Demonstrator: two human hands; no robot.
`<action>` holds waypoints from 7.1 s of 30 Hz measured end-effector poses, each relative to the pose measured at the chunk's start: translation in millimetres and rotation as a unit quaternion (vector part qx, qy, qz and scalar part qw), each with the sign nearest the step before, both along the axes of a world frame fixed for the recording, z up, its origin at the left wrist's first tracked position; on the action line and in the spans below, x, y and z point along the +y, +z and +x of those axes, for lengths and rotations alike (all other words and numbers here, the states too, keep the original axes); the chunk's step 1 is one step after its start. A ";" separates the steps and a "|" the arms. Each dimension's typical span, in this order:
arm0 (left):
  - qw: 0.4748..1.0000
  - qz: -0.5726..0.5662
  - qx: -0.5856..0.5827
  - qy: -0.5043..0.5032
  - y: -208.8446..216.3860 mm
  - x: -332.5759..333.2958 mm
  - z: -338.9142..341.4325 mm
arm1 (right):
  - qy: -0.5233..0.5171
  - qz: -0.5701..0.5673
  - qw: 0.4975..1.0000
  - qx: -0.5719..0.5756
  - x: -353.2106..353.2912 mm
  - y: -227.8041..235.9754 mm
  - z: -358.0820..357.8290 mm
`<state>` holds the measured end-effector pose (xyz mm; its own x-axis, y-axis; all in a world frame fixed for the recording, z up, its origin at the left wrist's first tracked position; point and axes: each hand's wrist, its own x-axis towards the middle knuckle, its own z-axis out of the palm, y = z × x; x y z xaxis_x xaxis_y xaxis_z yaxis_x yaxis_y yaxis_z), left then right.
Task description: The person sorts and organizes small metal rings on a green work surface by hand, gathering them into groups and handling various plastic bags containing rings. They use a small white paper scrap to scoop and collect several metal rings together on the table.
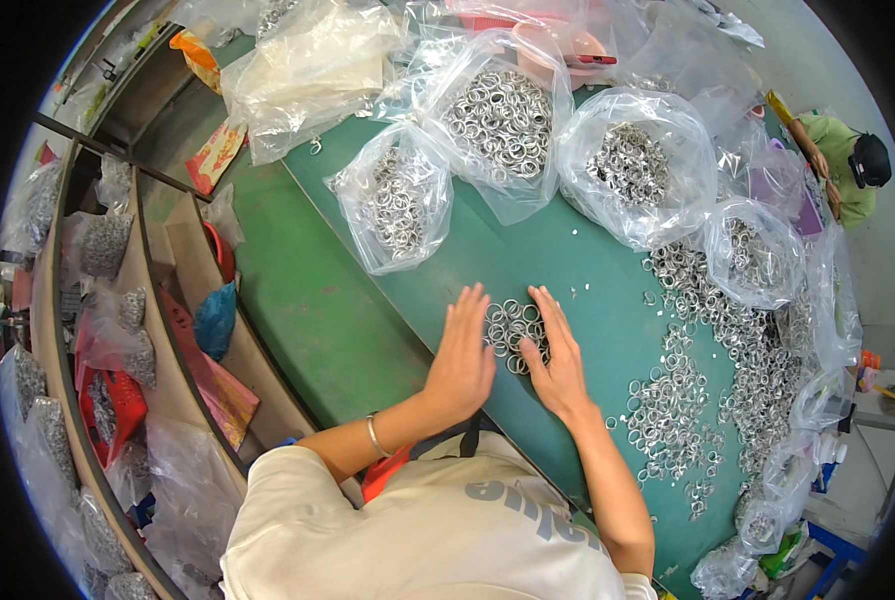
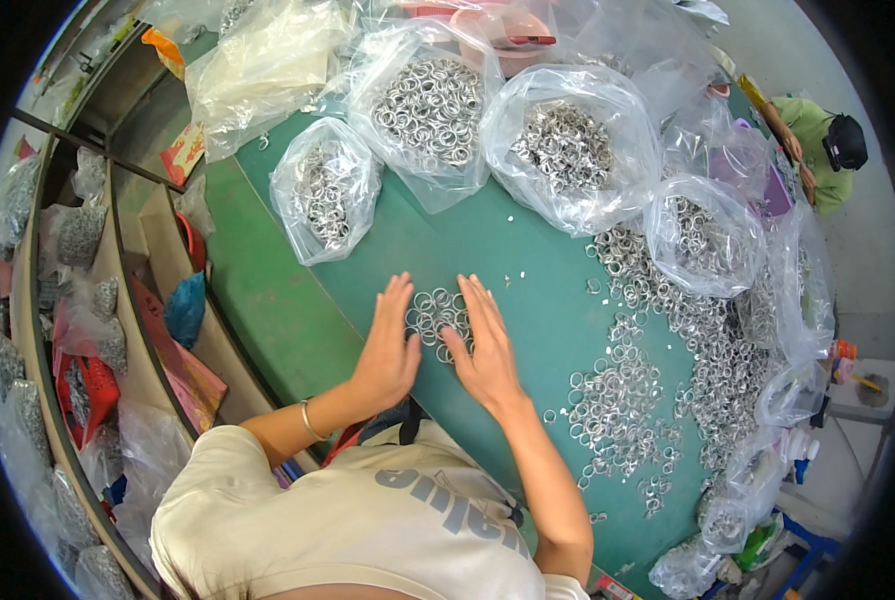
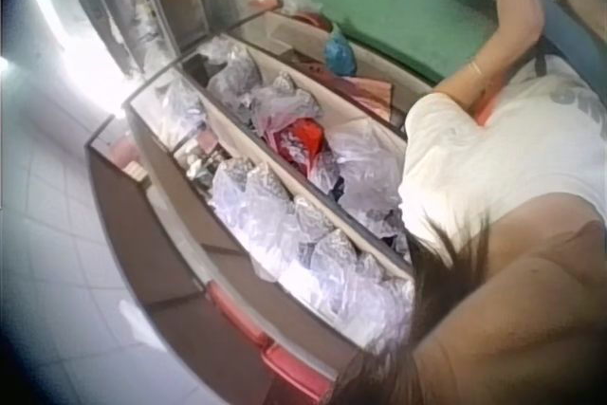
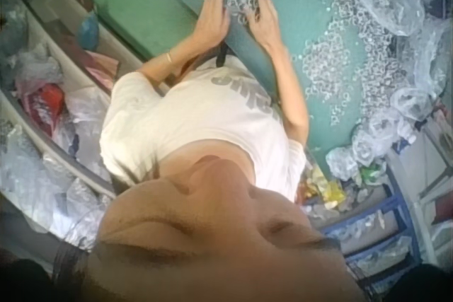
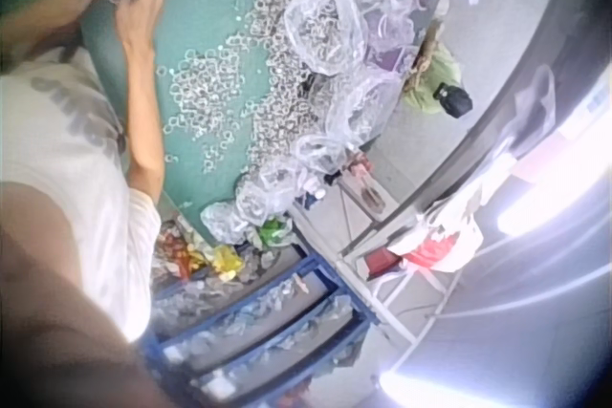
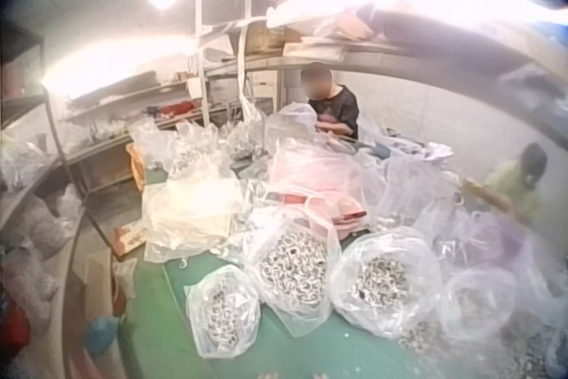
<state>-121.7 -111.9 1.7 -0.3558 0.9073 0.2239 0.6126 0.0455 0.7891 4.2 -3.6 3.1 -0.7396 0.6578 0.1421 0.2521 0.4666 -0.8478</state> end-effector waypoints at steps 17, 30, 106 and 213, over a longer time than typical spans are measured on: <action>0.986 0.066 -0.129 0.079 -7.7 29.2 55.1 | -0.209 -0.185 0.936 0.216 -31.9 -13.5 -8.6; 0.881 0.144 -0.445 0.068 -14.2 30.4 56.3 | -0.165 -0.300 0.916 0.208 -23.1 -3.1 -1.2; 0.285 -0.297 -0.902 -0.128 -83.0 -90.1 7.2 | 0.017 -0.008 0.993 0.120 -84.6 20.3 47.2; 0.863 0.078 0.286 -0.409 6.9 145.0 247.0 | -0.477 0.230 0.778 -0.338 -9.8 21.8 334.7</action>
<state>125.3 33.1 8.5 0.5989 0.7456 0.2924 0.6808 -0.6662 0.3045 338.9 -13.4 24.9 0.0468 0.9475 0.3163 0.9856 0.0077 -0.1690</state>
